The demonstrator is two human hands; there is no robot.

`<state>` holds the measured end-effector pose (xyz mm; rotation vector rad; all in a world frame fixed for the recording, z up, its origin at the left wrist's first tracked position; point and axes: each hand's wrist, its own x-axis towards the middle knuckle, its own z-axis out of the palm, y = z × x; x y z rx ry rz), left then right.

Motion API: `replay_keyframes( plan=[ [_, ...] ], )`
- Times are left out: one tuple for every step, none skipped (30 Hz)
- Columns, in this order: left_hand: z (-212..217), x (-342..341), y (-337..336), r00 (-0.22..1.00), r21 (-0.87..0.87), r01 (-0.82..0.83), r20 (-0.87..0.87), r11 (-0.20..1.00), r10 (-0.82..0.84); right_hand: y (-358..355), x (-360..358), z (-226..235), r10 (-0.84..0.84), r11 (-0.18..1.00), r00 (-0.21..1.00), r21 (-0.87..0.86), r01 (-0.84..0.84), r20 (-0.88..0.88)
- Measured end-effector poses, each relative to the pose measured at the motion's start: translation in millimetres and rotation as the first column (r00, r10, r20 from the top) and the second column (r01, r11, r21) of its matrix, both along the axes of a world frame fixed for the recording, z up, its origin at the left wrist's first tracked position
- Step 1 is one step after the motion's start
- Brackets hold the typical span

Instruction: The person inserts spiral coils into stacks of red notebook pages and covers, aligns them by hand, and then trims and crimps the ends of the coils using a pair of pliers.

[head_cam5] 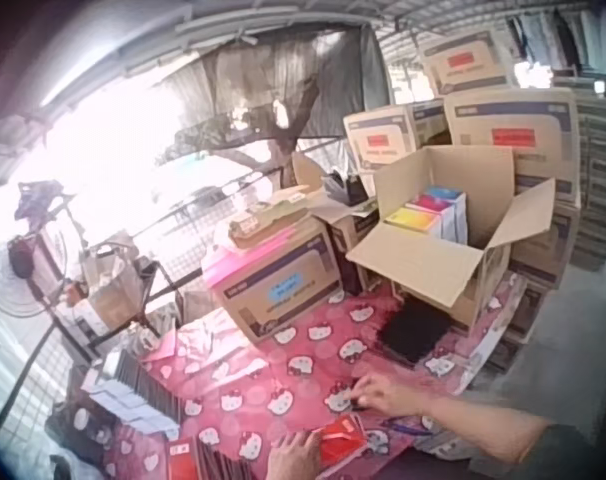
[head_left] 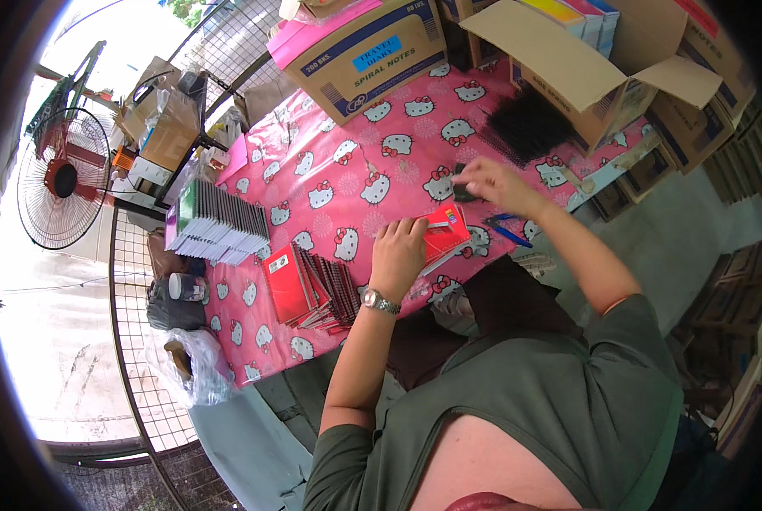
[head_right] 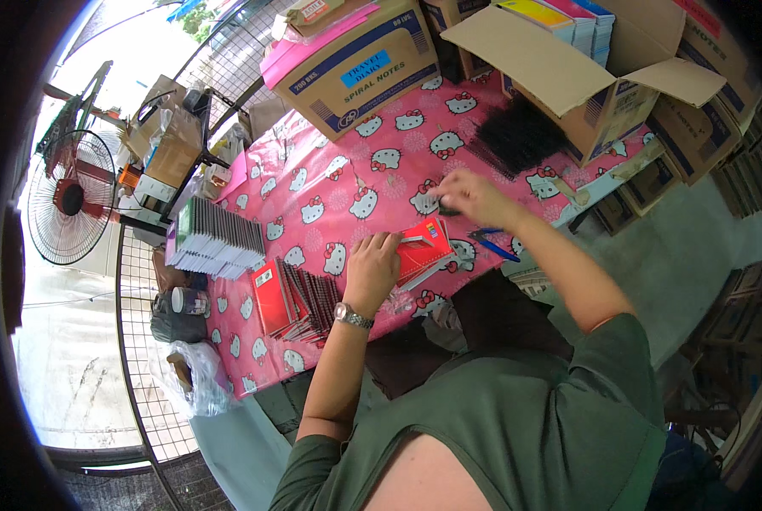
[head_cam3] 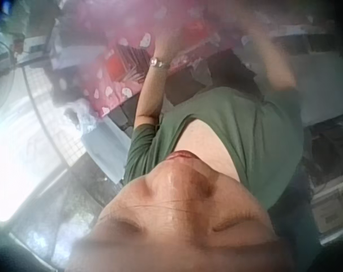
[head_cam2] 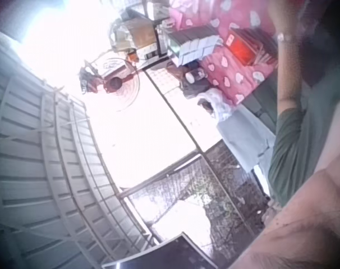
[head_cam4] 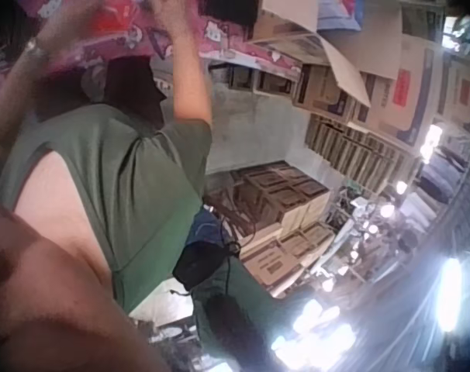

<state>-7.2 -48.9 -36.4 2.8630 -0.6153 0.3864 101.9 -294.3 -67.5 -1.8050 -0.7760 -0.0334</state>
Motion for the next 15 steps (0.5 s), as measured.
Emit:
replay_keyframes(
  plan=[
    [-4,3,3,1.000,0.003,-0.014,0.028,1.000,0.014,10,-14,3,0.097,0.994,0.992,0.061,-0.093,-0.074],
    [-9,4,3,0.999,-0.063,-0.038,0.034,0.997,0.040,17,-24,6,0.107,0.994,0.989,0.050,-0.102,-0.100],
    [-11,5,0,0.997,-0.086,-0.058,0.038,0.995,0.061,19,-33,8,0.103,0.994,0.986,0.036,-0.100,-0.129],
    [-12,4,-2,0.996,-0.109,-0.079,0.041,0.991,0.084,19,-37,10,0.101,0.995,0.982,0.022,-0.099,-0.158],
    [-14,3,-3,0.993,-0.131,-0.102,0.043,0.986,0.108,18,-38,9,0.082,0.996,0.988,0.034,-0.078,-0.127],
    [-14,2,-5,0.993,-0.139,-0.093,0.054,0.986,0.102,17,-40,6,0.062,0.997,0.993,0.047,-0.057,-0.101],
    [-14,0,-7,0.993,-0.147,-0.087,0.066,0.985,0.097,16,-41,4,0.043,0.997,0.996,0.060,-0.038,-0.075],
    [-14,-1,-8,0.993,-0.154,-0.081,0.077,0.985,0.093,15,-42,2,0.009,0.999,1.000,0.031,-0.008,-0.025],
    [-14,-2,-8,0.993,-0.161,-0.082,0.068,0.984,0.094,16,-43,4,-0.021,1.000,0.999,0.007,0.021,0.029],
    [-14,-3,-8,0.994,-0.168,-0.083,0.059,0.982,0.094,16,-44,4,-0.049,0.999,0.995,-0.017,0.050,0.084],
    [-14,-3,-7,0.994,-0.176,-0.084,0.050,0.981,0.095,17,-45,4,-0.044,0.999,0.996,-0.020,0.045,0.079],
    [-15,-3,-7,0.993,-0.175,-0.088,0.057,0.981,0.099,18,-47,4,-0.037,0.999,0.996,-0.024,0.039,0.076],
    [-16,-2,-7,0.993,-0.175,-0.091,0.063,0.980,0.103,18,-49,4,-0.032,0.999,0.997,-0.029,0.034,0.073],
    [-17,-2,-7,0.992,-0.175,-0.093,0.070,0.980,0.107,20,-51,4,-0.020,1.000,0.999,-0.007,0.020,0.025],
    [-17,-1,-8,0.992,-0.176,-0.094,0.071,0.980,0.108,21,-52,4,-0.010,1.000,1.000,0.016,0.010,-0.021]
  ],
)
